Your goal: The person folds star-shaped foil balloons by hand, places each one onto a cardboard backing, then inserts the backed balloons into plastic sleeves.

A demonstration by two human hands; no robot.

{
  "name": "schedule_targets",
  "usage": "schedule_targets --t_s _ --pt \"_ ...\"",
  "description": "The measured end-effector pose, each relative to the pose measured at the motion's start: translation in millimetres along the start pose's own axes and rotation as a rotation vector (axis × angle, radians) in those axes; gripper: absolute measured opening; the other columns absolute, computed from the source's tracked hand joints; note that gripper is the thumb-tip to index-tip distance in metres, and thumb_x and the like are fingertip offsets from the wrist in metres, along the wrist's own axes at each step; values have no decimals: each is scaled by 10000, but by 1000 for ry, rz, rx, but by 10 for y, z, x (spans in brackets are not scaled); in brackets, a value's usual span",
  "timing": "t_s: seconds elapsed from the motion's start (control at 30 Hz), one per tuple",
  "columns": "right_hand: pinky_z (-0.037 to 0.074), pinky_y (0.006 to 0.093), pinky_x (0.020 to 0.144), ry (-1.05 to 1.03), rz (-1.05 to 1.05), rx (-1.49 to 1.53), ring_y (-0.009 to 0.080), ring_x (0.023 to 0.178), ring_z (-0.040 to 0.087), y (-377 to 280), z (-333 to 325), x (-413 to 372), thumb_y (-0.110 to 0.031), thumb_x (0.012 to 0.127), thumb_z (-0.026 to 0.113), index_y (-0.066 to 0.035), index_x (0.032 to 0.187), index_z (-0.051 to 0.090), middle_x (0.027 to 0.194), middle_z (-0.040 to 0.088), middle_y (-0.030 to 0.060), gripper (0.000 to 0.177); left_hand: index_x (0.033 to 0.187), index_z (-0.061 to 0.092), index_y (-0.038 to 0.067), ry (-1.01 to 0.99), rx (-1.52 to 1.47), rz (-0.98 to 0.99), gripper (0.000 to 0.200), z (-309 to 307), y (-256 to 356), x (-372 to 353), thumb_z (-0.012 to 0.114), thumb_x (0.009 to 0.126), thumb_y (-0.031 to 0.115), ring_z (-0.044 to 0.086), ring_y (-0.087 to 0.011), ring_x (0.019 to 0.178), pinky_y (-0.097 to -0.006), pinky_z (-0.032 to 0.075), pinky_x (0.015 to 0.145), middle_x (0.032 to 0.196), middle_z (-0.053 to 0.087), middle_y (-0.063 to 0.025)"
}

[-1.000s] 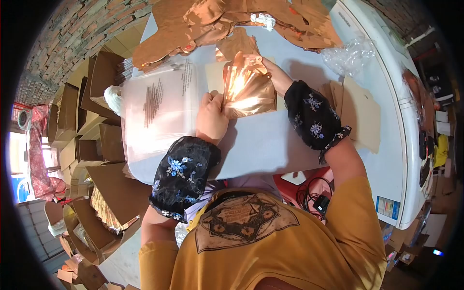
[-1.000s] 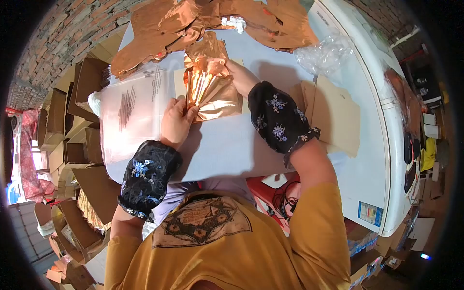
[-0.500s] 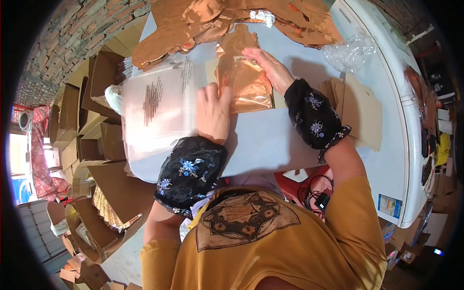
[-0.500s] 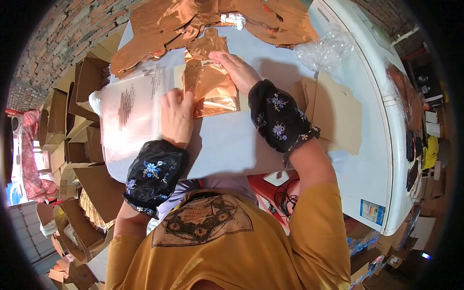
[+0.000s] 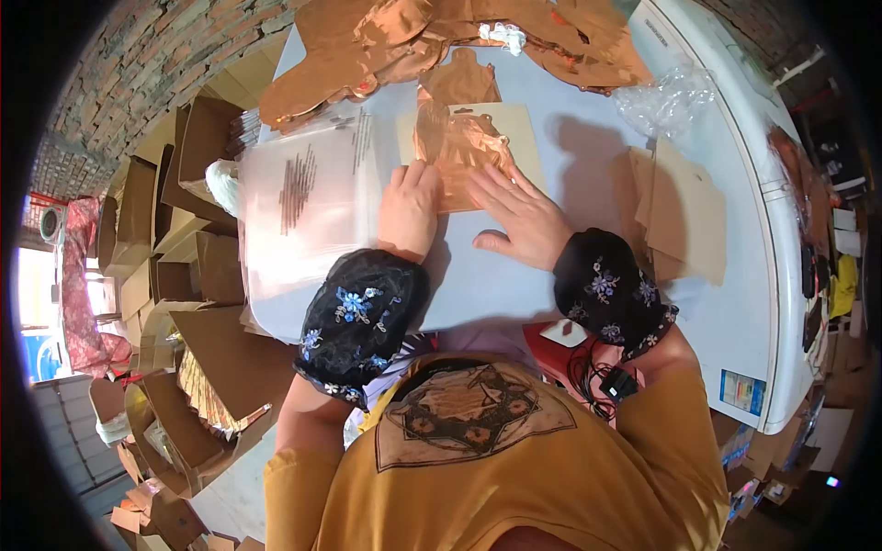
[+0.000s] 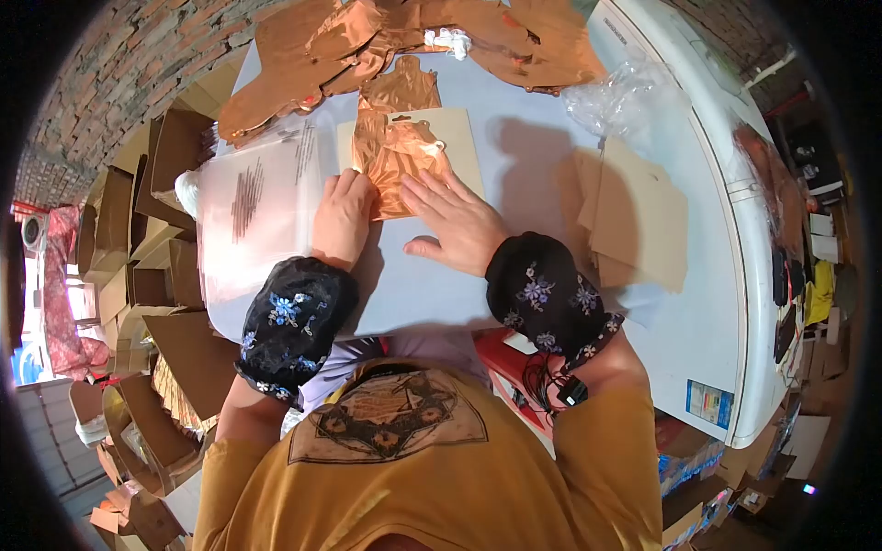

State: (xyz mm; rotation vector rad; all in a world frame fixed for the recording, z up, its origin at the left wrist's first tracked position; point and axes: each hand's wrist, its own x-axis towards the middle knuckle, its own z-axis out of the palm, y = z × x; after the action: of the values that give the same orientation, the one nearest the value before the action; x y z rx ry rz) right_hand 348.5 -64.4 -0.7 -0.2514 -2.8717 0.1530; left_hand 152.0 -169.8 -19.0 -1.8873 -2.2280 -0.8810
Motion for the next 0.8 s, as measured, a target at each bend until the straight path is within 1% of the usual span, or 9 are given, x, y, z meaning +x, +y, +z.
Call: schedule_targets --t_s 0.1,0.13,0.17,0.23,0.33,0.43,0.53,0.63,0.8 --pt "148 459 1230 27 7 15 303 1460 300 -19 34 -14 -553 943 511 23 1449 412 1536 396 146 773 989 606 51 -16 -5 -108 228 -173 99 18 604 762 32 546 -331 977 -419 471 864 999 577 -122" --pt "154 463 1227 15 10 -13 301 1457 307 -16 25 5 -549 939 520 23 1447 415 1534 400 144 772 1048 594 14 30 27 -23 262 -396 348 -34 633 789 14 549 -387 1052 -471 451 922 1123 585 -175" --pt "160 466 1225 3 13 -42 298 1454 314 -19 17 12 -545 936 528 23 1445 418 1532 403 142 770 1193 586 -15 53 -75 48 393 -453 460 -113 636 807 35 489 -414 1252 -479 390 1062 1312 541 -228" --pt "171 474 1220 -13 16 -72 293 1449 325 -44 20 -12 -534 926 548 19 1441 427 1531 408 137 765 1379 484 -30 -67 24 179 563 -199 470 -327 644 896 212 351 -399 1416 -467 319 1147 1468 436 -244" --pt "192 486 1211 5 30 -54 284 1445 334 -63 -12 18 -504 897 595 5 1444 436 1538 405 113 764 1470 378 -22 -102 78 187 725 -10 450 -503 574 954 447 295 -393 1452 -477 280 1168 1532 358 -236" --pt "189 485 1211 -4 34 -32 284 1448 328 -69 -18 25 -507 900 590 -4 1459 424 1541 402 107 770 1511 299 -26 -121 84 87 857 16 412 -540 498 949 590 266 -387 1468 -481 250 1180 1566 294 -242" --pt "189 486 1209 -17 31 -33 286 1456 316 -58 -8 23 -515 900 588 -10 1478 398 1547 393 104 791 1506 303 -37 -119 38 51 856 -23 434 -530 513 948 577 263 -398 1466 -486 241 1182 1563 287 -259" --pt "189 485 1205 -19 36 -17 291 1464 302 -39 8 11 -502 910 587 -9 1488 379 1557 376 121 787 1508 301 -35 -163 52 40 863 -27 419 -527 508 947 586 251 -404 1470 -491 238 1182 1563 281 -268" --pt "195 486 1197 -3 178 -17 331 1465 290 19 -58 -184 -403 967 547 3 1490 366 1563 351 164 687 1508 301 -37 -177 86 39 851 -32 407 -533 476 964 594 256 -408 1468 -490 240 1180 1566 275 -271"
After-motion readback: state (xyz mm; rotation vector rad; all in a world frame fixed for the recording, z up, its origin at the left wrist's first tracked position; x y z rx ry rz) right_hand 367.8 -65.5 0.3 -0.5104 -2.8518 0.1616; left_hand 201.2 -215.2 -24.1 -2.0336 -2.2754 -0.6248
